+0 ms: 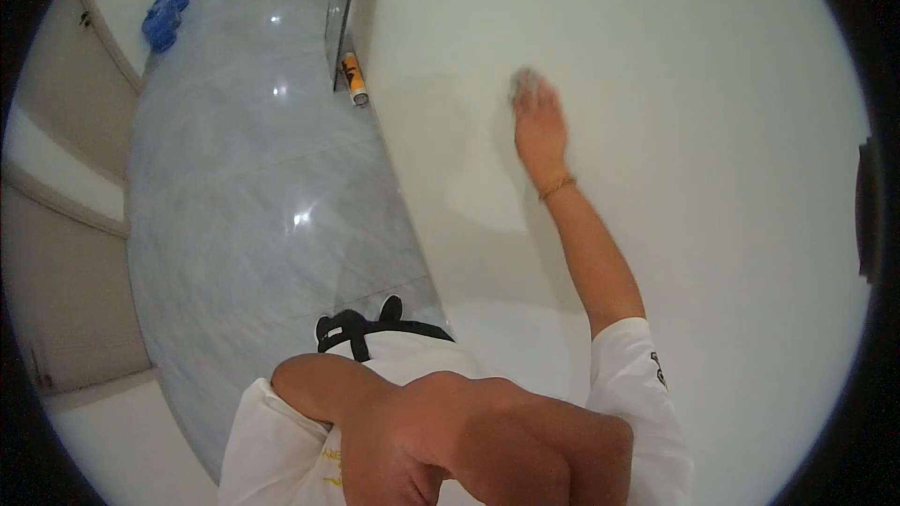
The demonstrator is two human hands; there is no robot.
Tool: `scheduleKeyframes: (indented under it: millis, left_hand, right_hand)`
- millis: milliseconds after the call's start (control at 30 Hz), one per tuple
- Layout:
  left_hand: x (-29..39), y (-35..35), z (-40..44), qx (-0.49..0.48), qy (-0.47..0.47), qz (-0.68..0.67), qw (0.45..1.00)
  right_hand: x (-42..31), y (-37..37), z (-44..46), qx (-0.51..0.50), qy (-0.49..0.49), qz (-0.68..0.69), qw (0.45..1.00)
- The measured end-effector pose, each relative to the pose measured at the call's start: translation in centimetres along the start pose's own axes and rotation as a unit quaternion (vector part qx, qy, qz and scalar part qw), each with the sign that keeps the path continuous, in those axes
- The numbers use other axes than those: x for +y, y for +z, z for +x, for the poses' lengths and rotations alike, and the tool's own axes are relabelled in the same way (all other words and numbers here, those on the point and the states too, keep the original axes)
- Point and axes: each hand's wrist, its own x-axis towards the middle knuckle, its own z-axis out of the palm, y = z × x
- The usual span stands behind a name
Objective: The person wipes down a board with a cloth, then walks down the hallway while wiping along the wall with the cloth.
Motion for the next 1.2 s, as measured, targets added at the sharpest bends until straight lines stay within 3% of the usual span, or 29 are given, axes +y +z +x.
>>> scheduleKeyframes:
  millis: [33,67,100,133,200,233,333,400,433,500,533,567,600,633,667,733,833,867,900,933,967,1000,1033,1067,1100,1133,1167,1200]
  left_hand:
    - [0.1,-0.9,0.7,-0.014,0.01,-0.012,1.0]
    - [1.1,-1.1,1.0,-0.052,-0.036,-0.021,0.998]
    - [1.1,-1.2,1.7,-0.067,-0.066,-0.035,0.995]
    - [1.1,-1.3,2.4,-0.082,-0.097,-0.048,0.991]
    - [0.1,0.2,3.2,-0.037,0.045,-0.074,0.996]
    - [0.2,0.2,3.5,-0.023,0.089,-0.086,0.992]
    - [2.7,-0.2,2.2,0.029,0.001,-0.101,0.994]
    - [3.9,0.4,3.1,0.032,-0.028,-0.068,0.997]
    - [4.3,1.6,3.2,0.036,-0.034,-0.056,0.997]
    - [4.3,3.2,4.3,0.158,-0.037,-0.064,0.985]
    - [3.9,3.7,3.8,0.199,-0.039,-0.067,0.977]
    - [2.6,1.9,1.8,0.147,0.018,-0.1,0.984]
    - [2.8,1.1,1.9,0.123,0.049,-0.114,0.985]
    - [3.1,0.2,2.1,0.098,0.079,-0.13,0.984]
    - [6.0,-1.9,5.2,-0.036,-0.113,-0.093,0.989]
    - [10.6,-6.4,6.7,-0.148,-0.321,0.036,0.935]
    - [11.4,-9.8,4.5,-0.043,-0.358,0.187,0.914]
    - [12.0,-12.6,2.7,0.011,-0.415,0.34,0.844]
    - [12.5,-15.3,0.8,0.056,-0.485,0.458,0.743]
    - [12.9,-19.1,-2.9,0.133,-0.461,0.548,0.685]
    - [17.0,-24.9,-10.4,0.11,-0.451,0.752,0.468]
    - [18.1,-26.8,-12.3,0.071,-0.484,0.773,0.403]
    - [23.1,-32.6,-21.3,-0.053,-0.5,0.823,0.265]
    - [25.8,-31.2,-24.1,-0.024,-0.607,0.778,0.16]
    - [25.7,-31.1,-23.6,-0.023,-0.671,0.734,0.102]
    - [27.5,-31.7,-25.5,-0.009,-0.681,0.725,0.102]
    - [30.0,-31.1,-28.7,0.015,-0.681,0.722,0.123]
    - [32.6,-29.9,-31.8,0.039,-0.684,0.716,0.135]
  right_hand:
    - [2.1,0.6,3.9,0.018,0.032,-0.035,0.999]
    - [2.5,1.7,4.4,0.048,0.041,0.002,0.998]
    - [3.1,-4.1,8.3,0.037,0.067,-0.071,0.995]
    - [3.3,-4.7,8.4,0.049,0.075,-0.077,0.993]
    - [3.3,-4.6,8.1,0.06,0.084,-0.09,0.991]
    - [2.9,-3.6,6.8,-0.001,0.064,-0.102,0.993]
    - [1.2,4.5,-6.9,-0.126,-0.061,-0.079,0.987]
    - [0.4,5.0,-11.3,-0.154,-0.026,0.072,0.985]
    - [0.5,4.5,-14.6,-0.159,-0.03,0.077,0.984]
    - [2.5,4.7,-19.1,-0.297,-0.043,0.093,0.949]
    - [3.6,1.2,-16.0,-0.292,-0.024,0.036,0.956]
    - [5.0,-2.8,-12.5,-0.288,0.004,-0.028,0.957]
    - [5.8,-1.3,-14.0,-0.23,0.022,0.0,0.973]
    - [7.3,-4.9,-10.7,-0.174,0.033,-0.029,0.984]
    - [9.0,-8.2,-7.6,-0.177,0.045,-0.09,0.979]
    - [12.1,-12.4,-1.4,-0.144,0.035,-0.195,0.97]
    - [16.7,-17.5,2.3,-0.003,0.124,-0.297,0.947]
    - [17.5,-19.2,3.0,0.113,0.184,-0.266,0.939]
    - [16.9,-19.1,2.6,0.112,0.185,-0.267,0.939]
    - [15.8,-18.1,2.1,0.084,0.217,-0.265,0.936]
    - [15.5,-17.4,1.4,0.057,0.252,-0.268,0.928]
    - [15.5,-17.2,1.2,0.091,0.236,-0.217,0.943]
    - [13.5,-14.3,-0.8,0.067,0.218,-0.188,0.955]
    - [12.4,-13.2,-2.1,0.004,0.222,-0.11,0.969]
    - [11.2,-12.1,-3.5,-0.058,0.234,-0.03,0.97]
    - [7.4,-6.8,-10.3,-0.134,0.216,0.014,0.967]
    - [5.6,-6.0,-15.4,-0.209,0.079,0.009,0.975]
    - [5.2,-6.3,-16.6,-0.229,0.036,-0.004,0.973]
